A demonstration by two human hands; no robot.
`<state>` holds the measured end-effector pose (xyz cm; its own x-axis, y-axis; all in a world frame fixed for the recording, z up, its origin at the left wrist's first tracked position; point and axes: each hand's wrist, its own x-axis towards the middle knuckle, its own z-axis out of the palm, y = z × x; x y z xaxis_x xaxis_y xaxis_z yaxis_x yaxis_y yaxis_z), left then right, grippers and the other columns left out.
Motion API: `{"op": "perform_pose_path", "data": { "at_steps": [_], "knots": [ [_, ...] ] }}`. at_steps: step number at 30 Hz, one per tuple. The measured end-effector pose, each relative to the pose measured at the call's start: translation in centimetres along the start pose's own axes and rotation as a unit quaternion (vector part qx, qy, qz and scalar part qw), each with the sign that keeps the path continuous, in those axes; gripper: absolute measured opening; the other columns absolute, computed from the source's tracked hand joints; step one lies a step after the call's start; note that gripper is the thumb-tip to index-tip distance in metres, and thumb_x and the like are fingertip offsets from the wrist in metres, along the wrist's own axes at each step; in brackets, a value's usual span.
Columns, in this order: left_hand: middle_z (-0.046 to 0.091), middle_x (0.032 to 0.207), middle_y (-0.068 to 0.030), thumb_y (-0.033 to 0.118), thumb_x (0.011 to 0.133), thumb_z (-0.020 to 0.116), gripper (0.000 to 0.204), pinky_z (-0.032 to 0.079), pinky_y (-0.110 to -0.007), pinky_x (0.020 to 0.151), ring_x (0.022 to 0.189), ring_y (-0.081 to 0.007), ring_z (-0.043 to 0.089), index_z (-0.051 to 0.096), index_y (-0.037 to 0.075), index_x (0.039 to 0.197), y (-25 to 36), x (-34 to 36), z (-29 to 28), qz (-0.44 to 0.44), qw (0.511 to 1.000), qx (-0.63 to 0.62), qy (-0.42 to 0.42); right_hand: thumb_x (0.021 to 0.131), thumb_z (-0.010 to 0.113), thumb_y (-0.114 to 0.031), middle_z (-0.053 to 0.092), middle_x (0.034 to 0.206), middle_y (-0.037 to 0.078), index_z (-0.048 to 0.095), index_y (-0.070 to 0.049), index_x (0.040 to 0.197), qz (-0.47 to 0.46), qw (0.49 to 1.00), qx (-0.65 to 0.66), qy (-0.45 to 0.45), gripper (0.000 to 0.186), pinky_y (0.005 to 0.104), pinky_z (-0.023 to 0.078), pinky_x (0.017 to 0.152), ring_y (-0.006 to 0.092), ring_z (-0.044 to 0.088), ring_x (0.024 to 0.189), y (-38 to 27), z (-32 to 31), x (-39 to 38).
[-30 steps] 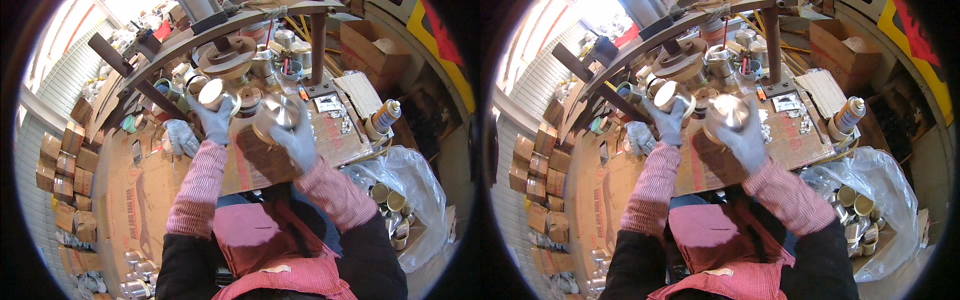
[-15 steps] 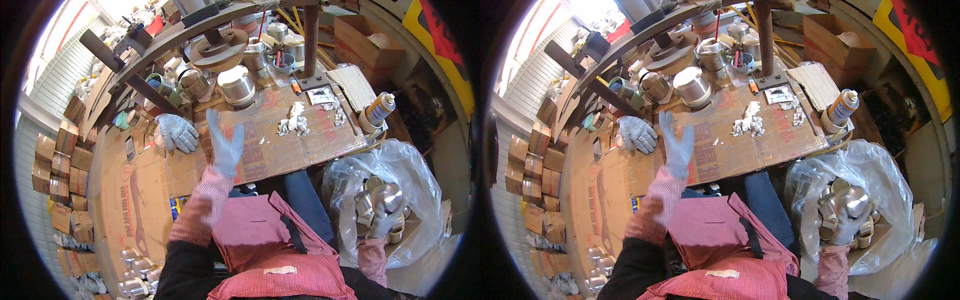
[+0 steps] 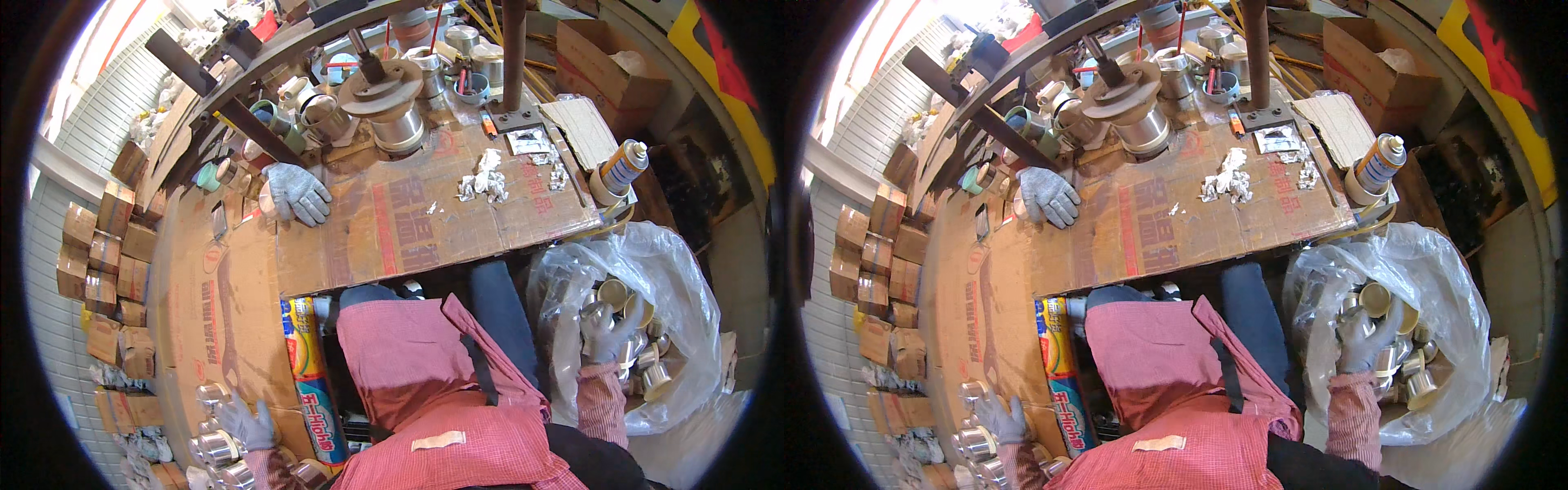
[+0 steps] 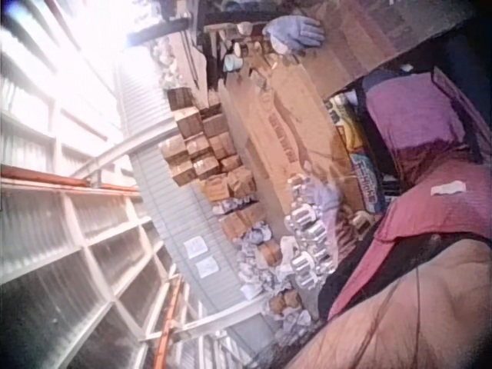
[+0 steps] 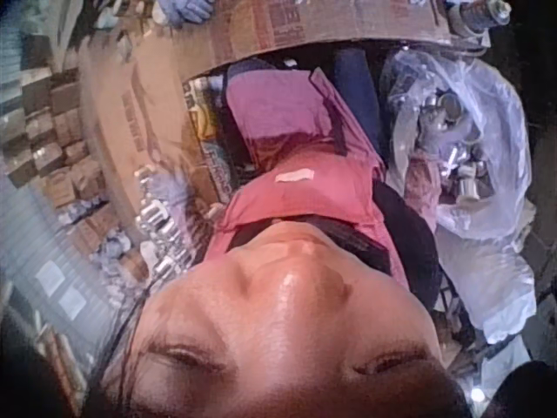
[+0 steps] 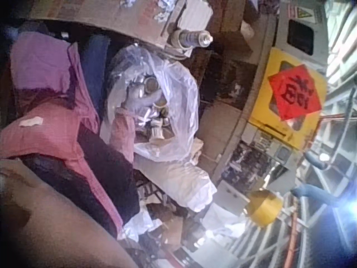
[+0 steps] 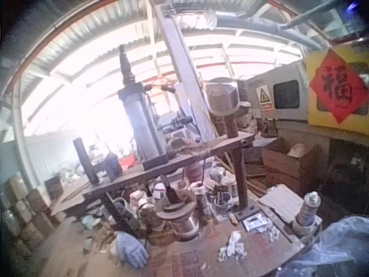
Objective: The person repeatedly picks up small metal cups, rubs their rims with a white pad, and places them into a plastic bag. The person also briefly sprays a lubricant onto a machine part and wipes it with a cloth.
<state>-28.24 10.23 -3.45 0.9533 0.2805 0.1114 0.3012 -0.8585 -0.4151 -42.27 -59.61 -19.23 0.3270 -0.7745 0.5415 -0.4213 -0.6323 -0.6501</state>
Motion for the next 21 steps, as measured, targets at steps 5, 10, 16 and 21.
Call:
{"op": "perform_pose_path", "data": {
  "at_steps": [5,10,16,21],
  "knots": [
    [0.049,0.147,-0.0306,0.053,0.089,0.066,0.095,0.039,-0.058,0.113,0.135,-0.0506,0.048,0.028,0.012,0.165,-5.9,-4.5,3.6,-0.118,0.987,-0.078,-0.08,0.091,0.064,-0.005,0.048,0.148,0.025,0.043,0.003,0.152,0.004,0.982,0.144,-0.119,0.064,0.0468,0.035,0.118,0.0378,0.046,0.139,-11.0,6.9,1.4],
    [0.057,0.139,-0.0295,0.043,0.082,0.078,0.088,0.041,-0.049,0.114,0.129,-0.045,0.055,0.045,-0.001,0.152,-4.8,-3.0,3.9,-0.045,0.982,-0.182,-0.012,0.088,0.068,-0.004,0.052,0.147,0.023,0.047,0.002,0.149,-0.112,0.96,0.228,-0.12,0.065,0.0505,0.033,0.121,0.0434,0.044,0.142,-16.8,10.7,0.6],
    [0.036,0.159,-0.0243,0.041,0.072,0.088,0.116,0.033,-0.049,0.121,0.143,-0.0405,0.041,0.026,-0.001,0.161,4.5,1.9,4.3,0.035,0.879,-0.46,0.12,0.087,0.067,-0.009,0.051,0.15,0.021,0.052,-0.001,0.144,-0.163,0.962,0.187,-0.113,0.06,0.0559,0.029,0.122,0.0471,0.039,0.145,-18.9,10.5,-0.3],
    [0.032,0.16,-0.0199,0.045,0.068,0.092,0.127,0.037,-0.05,0.119,0.144,-0.0372,0.04,0.02,0.001,0.163,12.7,2.3,4.2,-0.145,0.655,-0.701,0.241,0.083,0.068,-0.005,0.054,0.146,0.02,0.057,-0.002,0.139,-0.211,0.942,0.228,-0.125,0.057,0.0556,0.033,0.119,0.0455,0.045,0.141,-21.2,10.2,1.4]
  ]
}}
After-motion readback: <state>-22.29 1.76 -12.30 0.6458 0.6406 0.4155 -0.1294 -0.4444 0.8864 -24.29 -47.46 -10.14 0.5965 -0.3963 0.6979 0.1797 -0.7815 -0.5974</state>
